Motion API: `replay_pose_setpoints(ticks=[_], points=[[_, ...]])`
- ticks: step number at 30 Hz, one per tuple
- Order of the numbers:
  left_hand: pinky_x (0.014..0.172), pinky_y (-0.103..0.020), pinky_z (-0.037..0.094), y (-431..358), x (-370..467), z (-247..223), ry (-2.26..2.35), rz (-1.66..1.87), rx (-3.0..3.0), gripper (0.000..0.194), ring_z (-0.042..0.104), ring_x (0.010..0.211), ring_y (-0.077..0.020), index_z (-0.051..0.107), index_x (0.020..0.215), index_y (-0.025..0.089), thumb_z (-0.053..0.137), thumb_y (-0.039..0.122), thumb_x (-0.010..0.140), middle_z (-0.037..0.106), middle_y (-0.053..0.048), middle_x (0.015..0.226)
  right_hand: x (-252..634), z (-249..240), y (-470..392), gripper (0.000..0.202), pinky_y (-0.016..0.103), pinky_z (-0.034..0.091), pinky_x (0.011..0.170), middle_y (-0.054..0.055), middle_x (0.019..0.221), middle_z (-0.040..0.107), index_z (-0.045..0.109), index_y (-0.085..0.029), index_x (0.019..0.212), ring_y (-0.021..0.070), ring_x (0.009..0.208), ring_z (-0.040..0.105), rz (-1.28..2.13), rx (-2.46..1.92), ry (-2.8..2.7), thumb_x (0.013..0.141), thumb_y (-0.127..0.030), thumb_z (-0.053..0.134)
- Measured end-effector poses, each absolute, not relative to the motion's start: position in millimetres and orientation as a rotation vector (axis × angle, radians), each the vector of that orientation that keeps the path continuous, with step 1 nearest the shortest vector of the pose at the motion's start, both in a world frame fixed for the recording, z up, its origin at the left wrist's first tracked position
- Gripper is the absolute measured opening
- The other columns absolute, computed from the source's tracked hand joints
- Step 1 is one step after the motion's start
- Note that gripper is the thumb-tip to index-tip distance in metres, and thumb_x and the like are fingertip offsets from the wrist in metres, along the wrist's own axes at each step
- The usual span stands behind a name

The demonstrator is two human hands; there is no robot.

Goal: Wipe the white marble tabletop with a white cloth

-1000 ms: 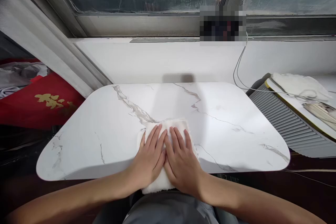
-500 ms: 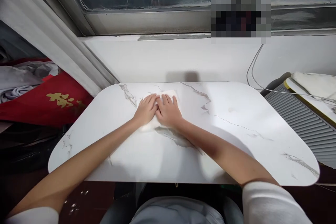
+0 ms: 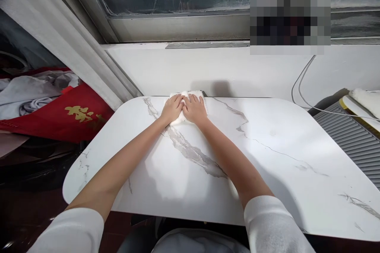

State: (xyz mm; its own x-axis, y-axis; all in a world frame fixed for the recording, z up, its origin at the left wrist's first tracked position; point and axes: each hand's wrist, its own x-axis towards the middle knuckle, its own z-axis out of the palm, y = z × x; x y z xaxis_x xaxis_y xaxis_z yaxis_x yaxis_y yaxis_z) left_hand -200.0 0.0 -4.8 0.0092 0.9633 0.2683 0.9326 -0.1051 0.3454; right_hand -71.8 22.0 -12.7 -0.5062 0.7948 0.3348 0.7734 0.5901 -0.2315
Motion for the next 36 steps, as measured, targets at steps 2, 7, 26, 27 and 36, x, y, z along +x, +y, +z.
replay_pose_setpoints(ticks=[2,7,26,27,36], points=[[0.114,-0.046,0.024,-9.7,-198.8,-5.2,2.066,0.667,2.189,0.041,0.035,0.136,-0.0234,0.047,0.132,0.016,0.031,0.022,0.095,0.044,-0.011,0.145,-70.5,-12.0,13.7,0.047,0.048,0.018,0.112,0.013,0.145,0.043,0.047,-0.015,0.134,0.0242,0.134,0.035,0.082,-1.268,-2.429,0.091,-0.021,0.028],[0.115,-0.045,0.023,-52.2,-196.1,-1.7,2.044,0.655,2.214,0.041,0.034,0.137,-0.0233,0.048,0.131,0.014,0.03,0.022,0.096,0.044,-0.012,0.145,-67.3,-8.9,-30.6,0.048,0.049,0.018,0.112,0.013,0.145,0.043,0.047,-0.015,0.135,0.025,0.135,0.033,0.063,-1.301,-2.43,0.093,-0.023,0.027],[0.117,-0.058,0.01,-281.8,-208.9,1.4,1.937,0.505,2.314,0.059,0.017,0.144,-0.0261,0.001,0.153,0.025,0.021,0.034,0.098,0.027,-0.008,0.155,-56.5,15.6,-215.8,0.068,0.056,0.006,0.117,0.011,0.158,0.002,0.018,-0.014,0.152,0.0255,0.145,-0.007,0.828,-1.029,-2.691,0.092,-0.039,0.038],[0.117,-0.056,0.012,-278.8,-213.3,0.8,1.965,0.495,2.285,0.058,0.018,0.144,-0.0252,0.003,0.153,0.025,0.021,0.034,0.098,0.027,-0.007,0.155,-59.3,17.1,-212.5,0.07,0.056,0.006,0.116,0.011,0.158,0.001,0.016,-0.014,0.152,0.026,0.145,-0.007,0.872,-1.022,-2.707,0.092,-0.039,0.039],[0.116,-0.049,0.02,-169.5,-267.8,-3.1,2.194,0.509,2.104,0.047,0.028,0.141,-0.0227,0.04,0.141,0.016,0.024,0.029,0.098,0.038,-0.01,0.15,-129.4,0.9,-124.0,0.058,0.051,0.009,0.116,0.018,0.154,0.024,0.031,-0.007,0.147,0.0294,0.144,0.016,0.365,-1.106,-2.615,0.095,-0.031,0.028]])
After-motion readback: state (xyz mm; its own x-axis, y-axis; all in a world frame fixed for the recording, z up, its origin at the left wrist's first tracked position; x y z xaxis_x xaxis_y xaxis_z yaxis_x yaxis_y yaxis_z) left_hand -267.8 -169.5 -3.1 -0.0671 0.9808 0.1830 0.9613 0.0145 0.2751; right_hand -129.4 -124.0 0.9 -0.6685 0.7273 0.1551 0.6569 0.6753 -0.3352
